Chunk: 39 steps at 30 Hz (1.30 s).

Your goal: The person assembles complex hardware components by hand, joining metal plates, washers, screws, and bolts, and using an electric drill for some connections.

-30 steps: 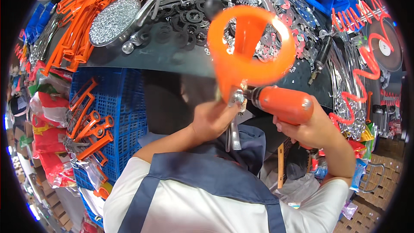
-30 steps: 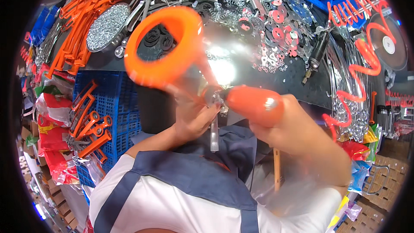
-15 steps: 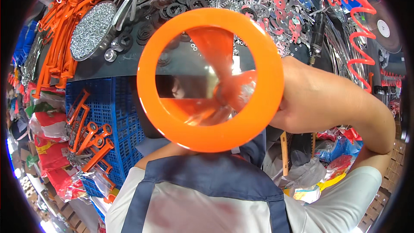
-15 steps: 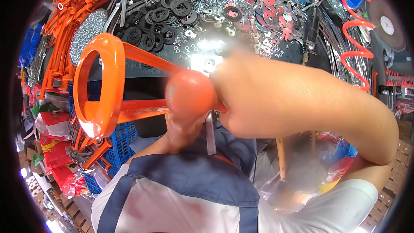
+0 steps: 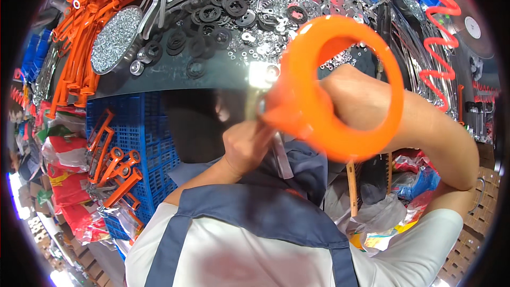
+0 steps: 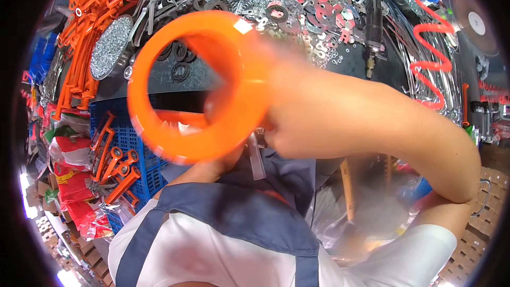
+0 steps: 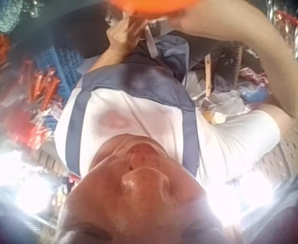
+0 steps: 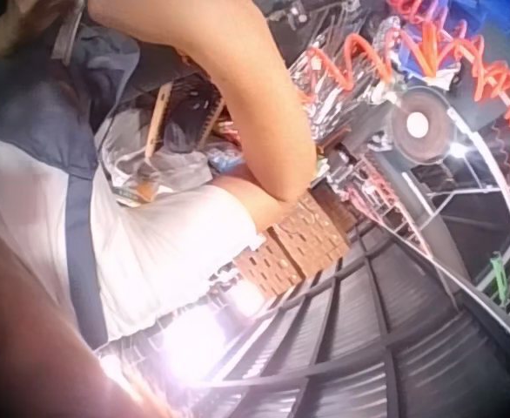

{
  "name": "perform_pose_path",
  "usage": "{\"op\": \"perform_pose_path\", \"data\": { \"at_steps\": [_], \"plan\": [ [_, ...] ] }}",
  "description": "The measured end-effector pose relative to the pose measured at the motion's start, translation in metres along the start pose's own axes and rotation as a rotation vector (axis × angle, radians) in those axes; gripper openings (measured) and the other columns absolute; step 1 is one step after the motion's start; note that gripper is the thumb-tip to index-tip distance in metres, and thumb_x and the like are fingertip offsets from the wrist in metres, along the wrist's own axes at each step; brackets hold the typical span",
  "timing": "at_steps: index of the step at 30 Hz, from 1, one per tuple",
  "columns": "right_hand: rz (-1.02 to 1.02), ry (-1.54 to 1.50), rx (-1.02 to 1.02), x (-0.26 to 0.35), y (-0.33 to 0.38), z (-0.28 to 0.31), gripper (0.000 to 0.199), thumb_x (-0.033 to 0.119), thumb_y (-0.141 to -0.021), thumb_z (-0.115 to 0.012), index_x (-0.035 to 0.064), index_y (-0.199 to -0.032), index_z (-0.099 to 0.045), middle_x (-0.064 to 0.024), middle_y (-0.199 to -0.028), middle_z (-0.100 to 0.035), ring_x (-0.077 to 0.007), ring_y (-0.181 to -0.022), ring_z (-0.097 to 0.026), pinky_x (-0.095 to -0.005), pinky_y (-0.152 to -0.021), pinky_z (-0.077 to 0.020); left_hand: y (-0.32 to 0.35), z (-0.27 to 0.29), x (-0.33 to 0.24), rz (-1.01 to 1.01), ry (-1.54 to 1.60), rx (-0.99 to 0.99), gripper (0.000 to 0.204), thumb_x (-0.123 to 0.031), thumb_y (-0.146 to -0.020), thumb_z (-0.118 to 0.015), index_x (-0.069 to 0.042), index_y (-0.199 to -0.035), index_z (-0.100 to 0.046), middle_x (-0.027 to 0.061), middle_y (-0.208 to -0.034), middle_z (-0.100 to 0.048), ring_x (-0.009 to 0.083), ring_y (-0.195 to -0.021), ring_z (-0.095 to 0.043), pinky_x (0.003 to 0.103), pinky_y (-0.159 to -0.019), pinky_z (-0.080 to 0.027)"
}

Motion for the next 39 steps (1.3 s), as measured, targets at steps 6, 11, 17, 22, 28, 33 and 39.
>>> {"op": "perform_pose_path", "data": {
  "at_steps": [6,11,17,22,28,33,39],
  "plan": [
    [-0.195,-0.045,0.186,0.008,-0.011,-0.008,0.024,0.006,-0.072,-0.060,0.0048,-0.095,-0.068,-0.0173,-0.086,-0.067,-0.0358,-0.084,-0.065,-0.0426,-0.076,-0.0505,0.000,-0.005,0.002,0.009,0.043,-0.010,0.029,-0.005,-0.058,-0.066,-0.008,-0.087,-0.067,0.0030,-0.061,-0.051,0.0194,-0.048,-0.051,0.032,-0.043,-0.040],
    [0.265,0.075,-0.045,0.032,-0.029,0.014,0.025,0.014,-0.076,-0.065,0.0057,-0.099,-0.063,-0.0141,-0.085,-0.063,-0.0301,-0.084,-0.061,-0.0367,-0.073,-0.0490,0.000,-0.004,0.004,0.053,0.033,0.005,0.017,-0.005,-0.058,-0.065,-0.009,-0.075,-0.064,0.0027,-0.058,-0.049,0.0194,-0.046,-0.049,0.033,-0.042,-0.039],
    [0.325,0.076,0.017,0.025,-0.033,0.007,0.030,0.000,-0.069,-0.065,0.0050,-0.099,-0.062,-0.0113,-0.087,-0.063,-0.0299,-0.079,-0.061,-0.0361,-0.072,-0.0489,0.027,-0.014,0.017,0.030,0.051,0.020,0.018,-0.005,-0.058,-0.065,-0.009,-0.076,-0.065,0.0032,-0.057,-0.045,0.0202,-0.046,-0.048,0.033,-0.042,-0.038],
    [0.116,0.284,0.166,0.004,-0.027,-0.002,0.025,-0.001,-0.069,-0.053,0.0010,-0.091,-0.063,-0.0128,-0.071,-0.063,-0.0251,-0.067,-0.064,-0.0356,-0.058,-0.0513,0.016,-0.016,0.013,0.036,0.056,0.007,0.036,-0.004,-0.059,-0.064,-0.008,-0.094,-0.066,0.0039,-0.067,-0.055,0.0214,-0.050,-0.053,0.034,-0.046,-0.042],
    [-0.329,0.042,0.078,0.006,-0.004,0.006,0.050,-0.004,-0.069,-0.052,0.0034,-0.118,-0.050,-0.0129,-0.066,-0.061,-0.0198,-0.051,-0.061,-0.0319,-0.047,-0.0490,0.014,-0.010,0.004,-0.054,-0.068,0.003,0.049,-0.002,-0.063,-0.061,-0.011,-0.111,-0.064,0.0035,-0.065,-0.053,0.0209,-0.049,-0.051,0.034,-0.045,-0.042],
    [-0.460,-0.009,-0.119,0.015,0.033,0.016,0.021,0.000,-0.074,-0.064,-0.0045,-0.093,-0.058,-0.0071,-0.069,-0.061,-0.0137,-0.052,-0.060,-0.0267,-0.048,-0.0497,0.019,-0.014,0.007,-0.070,-0.059,-0.020,0.047,-0.003,-0.069,-0.063,-0.014,-0.115,-0.061,0.0026,-0.065,-0.054,0.0202,-0.050,-0.052,0.034,-0.045,-0.042],
    [-0.430,-0.142,-0.179,-0.002,0.048,0.003,0.019,-0.001,-0.073,-0.066,-0.0043,-0.090,-0.059,-0.0050,-0.072,-0.061,-0.0101,-0.055,-0.059,-0.0256,-0.049,-0.0529,0.013,-0.011,0.006,-0.077,-0.097,-0.033,0.048,-0.004,-0.069,-0.066,-0.015,-0.116,-0.060,0.0020,-0.069,-0.057,0.0200,-0.052,-0.055,0.033,-0.046,-0.043]
  ]
}}
Point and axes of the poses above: each hand's wrist, its own y-axis away from the middle knuckle, its own z-axis out of the back of the hand, x = y × z, the point moved 8 cm from there along -y, towards the middle knuckle
